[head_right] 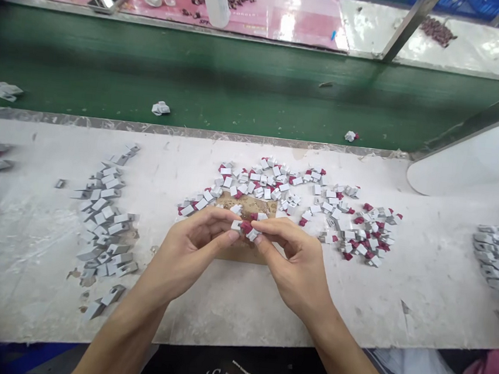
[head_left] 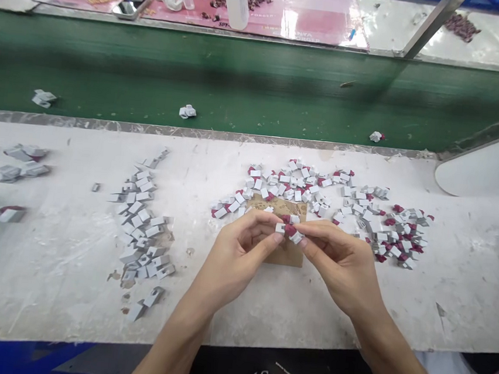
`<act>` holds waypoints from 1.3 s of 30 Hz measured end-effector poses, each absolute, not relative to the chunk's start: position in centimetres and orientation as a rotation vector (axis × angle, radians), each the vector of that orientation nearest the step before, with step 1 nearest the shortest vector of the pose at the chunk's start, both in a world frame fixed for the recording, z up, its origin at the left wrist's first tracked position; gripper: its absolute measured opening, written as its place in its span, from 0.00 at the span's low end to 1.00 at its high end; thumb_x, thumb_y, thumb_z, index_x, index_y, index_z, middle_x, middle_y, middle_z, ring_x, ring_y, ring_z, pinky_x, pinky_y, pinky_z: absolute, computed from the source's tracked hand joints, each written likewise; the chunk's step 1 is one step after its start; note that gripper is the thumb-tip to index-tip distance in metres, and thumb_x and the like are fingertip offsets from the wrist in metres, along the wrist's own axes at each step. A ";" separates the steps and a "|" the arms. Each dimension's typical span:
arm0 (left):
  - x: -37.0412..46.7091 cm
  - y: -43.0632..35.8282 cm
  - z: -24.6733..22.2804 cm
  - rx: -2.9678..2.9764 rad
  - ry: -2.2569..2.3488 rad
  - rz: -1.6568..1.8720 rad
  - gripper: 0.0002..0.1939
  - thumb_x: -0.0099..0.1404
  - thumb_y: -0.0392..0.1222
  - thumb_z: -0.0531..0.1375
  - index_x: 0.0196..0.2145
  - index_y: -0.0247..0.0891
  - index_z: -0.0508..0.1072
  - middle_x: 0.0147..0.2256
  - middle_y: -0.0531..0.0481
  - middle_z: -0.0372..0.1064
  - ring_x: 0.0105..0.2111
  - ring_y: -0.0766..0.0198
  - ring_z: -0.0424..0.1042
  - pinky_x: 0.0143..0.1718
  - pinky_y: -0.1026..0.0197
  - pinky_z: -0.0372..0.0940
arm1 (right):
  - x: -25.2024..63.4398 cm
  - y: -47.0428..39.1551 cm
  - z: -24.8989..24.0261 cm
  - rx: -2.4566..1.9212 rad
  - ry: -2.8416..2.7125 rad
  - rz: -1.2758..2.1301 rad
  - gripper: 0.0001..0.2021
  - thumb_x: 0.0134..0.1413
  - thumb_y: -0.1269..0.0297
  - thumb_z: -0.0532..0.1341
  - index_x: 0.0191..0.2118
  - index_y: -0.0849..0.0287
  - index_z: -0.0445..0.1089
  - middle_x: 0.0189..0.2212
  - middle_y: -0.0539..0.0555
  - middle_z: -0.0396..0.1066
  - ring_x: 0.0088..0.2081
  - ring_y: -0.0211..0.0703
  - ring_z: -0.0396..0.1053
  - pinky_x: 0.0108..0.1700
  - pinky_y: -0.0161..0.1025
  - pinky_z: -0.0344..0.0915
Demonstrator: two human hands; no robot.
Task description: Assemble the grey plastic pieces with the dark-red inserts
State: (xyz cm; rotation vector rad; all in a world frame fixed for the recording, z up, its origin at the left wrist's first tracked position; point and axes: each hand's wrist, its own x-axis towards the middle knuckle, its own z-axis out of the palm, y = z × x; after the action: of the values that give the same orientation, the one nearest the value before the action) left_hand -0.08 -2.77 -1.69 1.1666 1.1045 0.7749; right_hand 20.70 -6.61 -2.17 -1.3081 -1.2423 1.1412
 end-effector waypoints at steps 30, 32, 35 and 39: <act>7.7 20.7 -2.2 1.690 1.671 0.637 0.04 0.78 0.32 0.64 0.42 0.38 0.75 0.50 0.37 0.83 0.57 0.48 0.79 0.67 0.39 0.64 | 31.5 17.1 -3.2 -2.059 -1.602 0.325 0.21 0.60 0.79 0.70 0.57 0.63 0.87 0.59 0.69 0.84 0.58 0.69 0.82 0.66 0.69 0.76; 7.9 22.2 -2.8 1.682 1.753 0.600 0.05 0.78 0.33 0.65 0.41 0.39 0.75 0.52 0.35 0.83 0.62 0.43 0.76 0.69 0.35 0.60 | 31.5 18.1 -3.2 -2.059 -1.609 0.375 0.10 0.59 0.75 0.73 0.45 0.62 0.89 0.48 0.68 0.88 0.54 0.70 0.84 0.62 0.68 0.78; 7.4 22.0 -2.9 1.688 1.870 0.567 0.03 0.77 0.33 0.65 0.45 0.39 0.76 0.59 0.32 0.79 0.70 0.35 0.68 0.71 0.32 0.57 | 31.0 16.1 -2.5 -2.038 -1.598 0.417 0.14 0.69 0.56 0.71 0.41 0.63 0.88 0.42 0.66 0.89 0.47 0.63 0.87 0.52 0.57 0.79; 4.8 16.0 -1.2 1.780 1.861 0.550 0.14 0.79 0.36 0.63 0.60 0.41 0.75 0.62 0.32 0.75 0.68 0.35 0.69 0.69 0.35 0.61 | 30.8 8.6 -2.1 -1.828 -1.669 0.646 0.23 0.61 0.37 0.77 0.44 0.53 0.88 0.38 0.63 0.89 0.34 0.59 0.87 0.27 0.46 0.75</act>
State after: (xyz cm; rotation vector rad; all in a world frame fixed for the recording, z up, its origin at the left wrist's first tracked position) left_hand 4.78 16.04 -1.22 1.7800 1.8606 0.5497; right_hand 30.78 8.55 -2.11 -1.8279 -1.6693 0.6459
